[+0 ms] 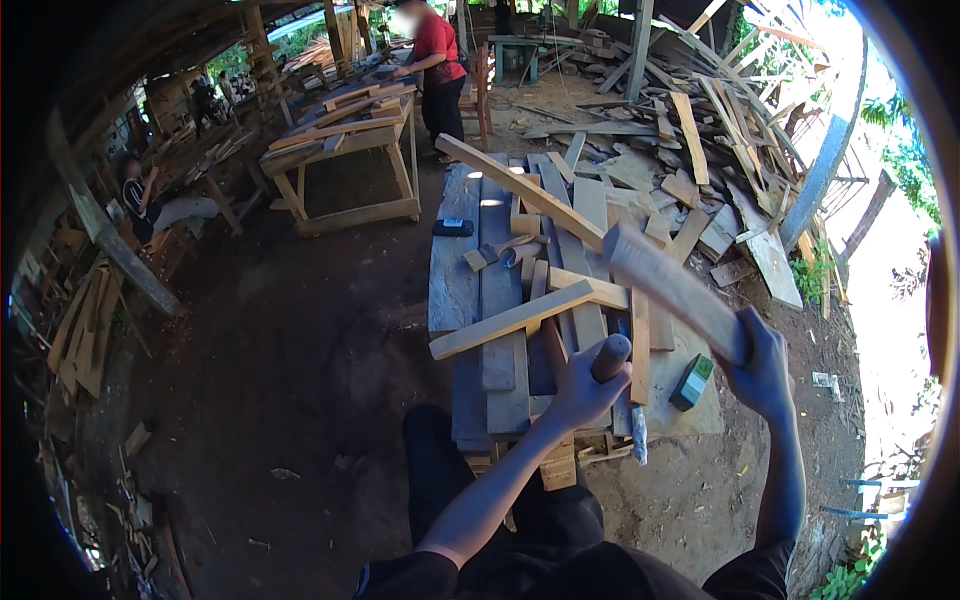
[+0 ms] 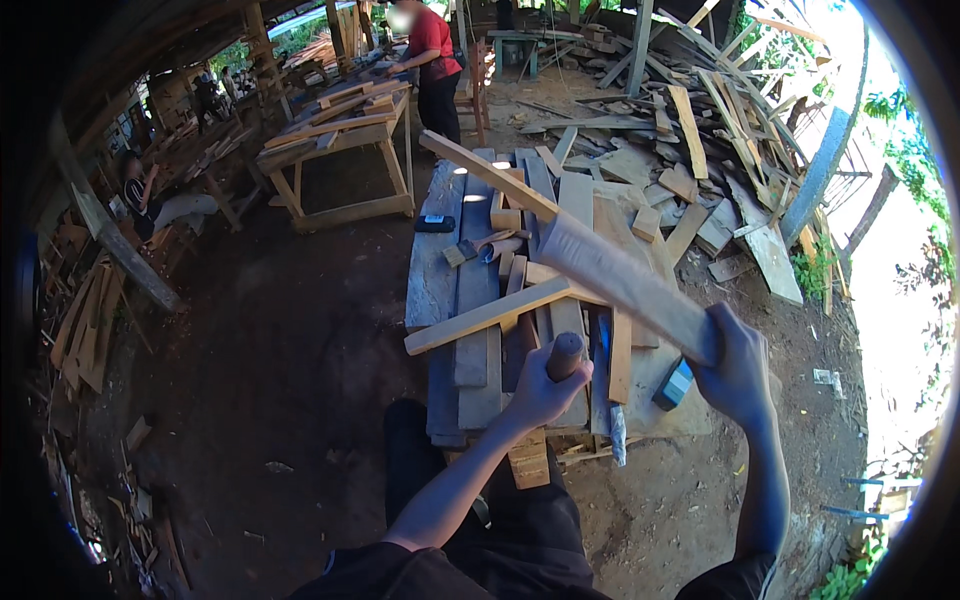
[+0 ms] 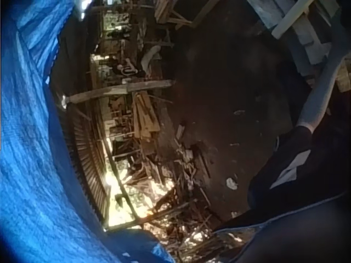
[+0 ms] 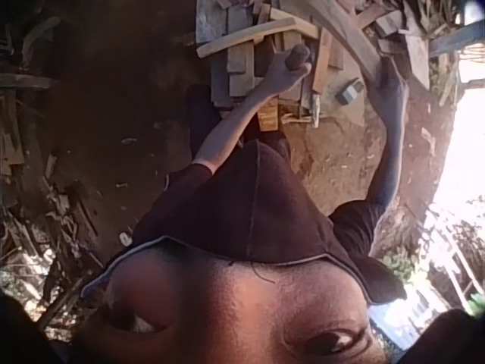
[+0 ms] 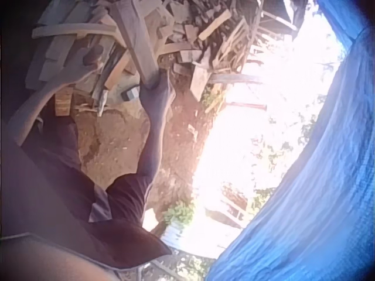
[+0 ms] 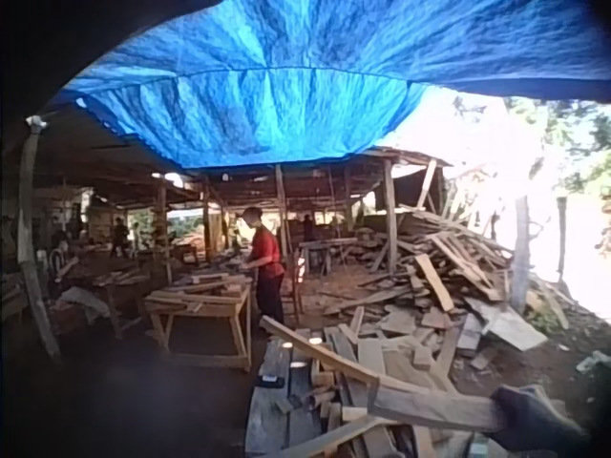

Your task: Use a chisel and mallet to shape and clean a joint in a wooden plank.

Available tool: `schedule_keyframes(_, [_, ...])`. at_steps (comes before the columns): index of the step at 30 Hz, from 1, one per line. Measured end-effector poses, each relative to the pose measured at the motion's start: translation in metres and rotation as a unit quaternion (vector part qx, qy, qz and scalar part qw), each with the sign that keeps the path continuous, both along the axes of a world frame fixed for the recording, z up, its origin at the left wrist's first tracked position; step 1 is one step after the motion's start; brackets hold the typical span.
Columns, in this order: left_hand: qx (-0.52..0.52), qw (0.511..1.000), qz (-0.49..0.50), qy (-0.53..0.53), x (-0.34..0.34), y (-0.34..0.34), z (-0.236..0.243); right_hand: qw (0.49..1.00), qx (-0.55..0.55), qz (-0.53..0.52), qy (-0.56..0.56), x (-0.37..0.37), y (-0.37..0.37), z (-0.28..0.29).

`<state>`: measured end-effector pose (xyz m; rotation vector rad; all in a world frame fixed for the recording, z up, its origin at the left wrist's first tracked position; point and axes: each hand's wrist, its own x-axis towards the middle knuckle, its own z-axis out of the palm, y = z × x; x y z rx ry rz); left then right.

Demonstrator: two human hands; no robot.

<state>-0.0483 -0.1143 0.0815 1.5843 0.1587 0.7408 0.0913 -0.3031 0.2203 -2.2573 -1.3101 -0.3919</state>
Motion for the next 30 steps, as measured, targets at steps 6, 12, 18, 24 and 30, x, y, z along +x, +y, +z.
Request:
schedule_keyframes(6, [-0.054,0.998,-0.014,0.03,-0.004,-0.002,0.008,0.995,-0.071,0.074,-0.001,0.008,-0.001,0.014])
schedule_keyframes(12, [-0.028,0.999,-0.008,-0.016,0.002,0.0,-0.004,0.995,0.044,0.023,0.091,0.015,-0.006,-0.006])
schedule_keyframes(18, [-0.027,0.999,-0.001,-0.016,-0.001,0.003,-0.003,0.986,-0.136,0.066,0.069,0.009,-0.009,0.0])
schedule_keyframes(24, [-0.009,0.999,0.004,-0.043,0.004,0.0,-0.001,0.982,0.068,0.013,0.175,0.017,-0.01,-0.017])
schedule_keyframes(30, [-0.006,0.999,0.011,-0.042,0.005,0.001,-0.005,0.989,0.01,-0.022,0.144,0.014,-0.013,-0.01])
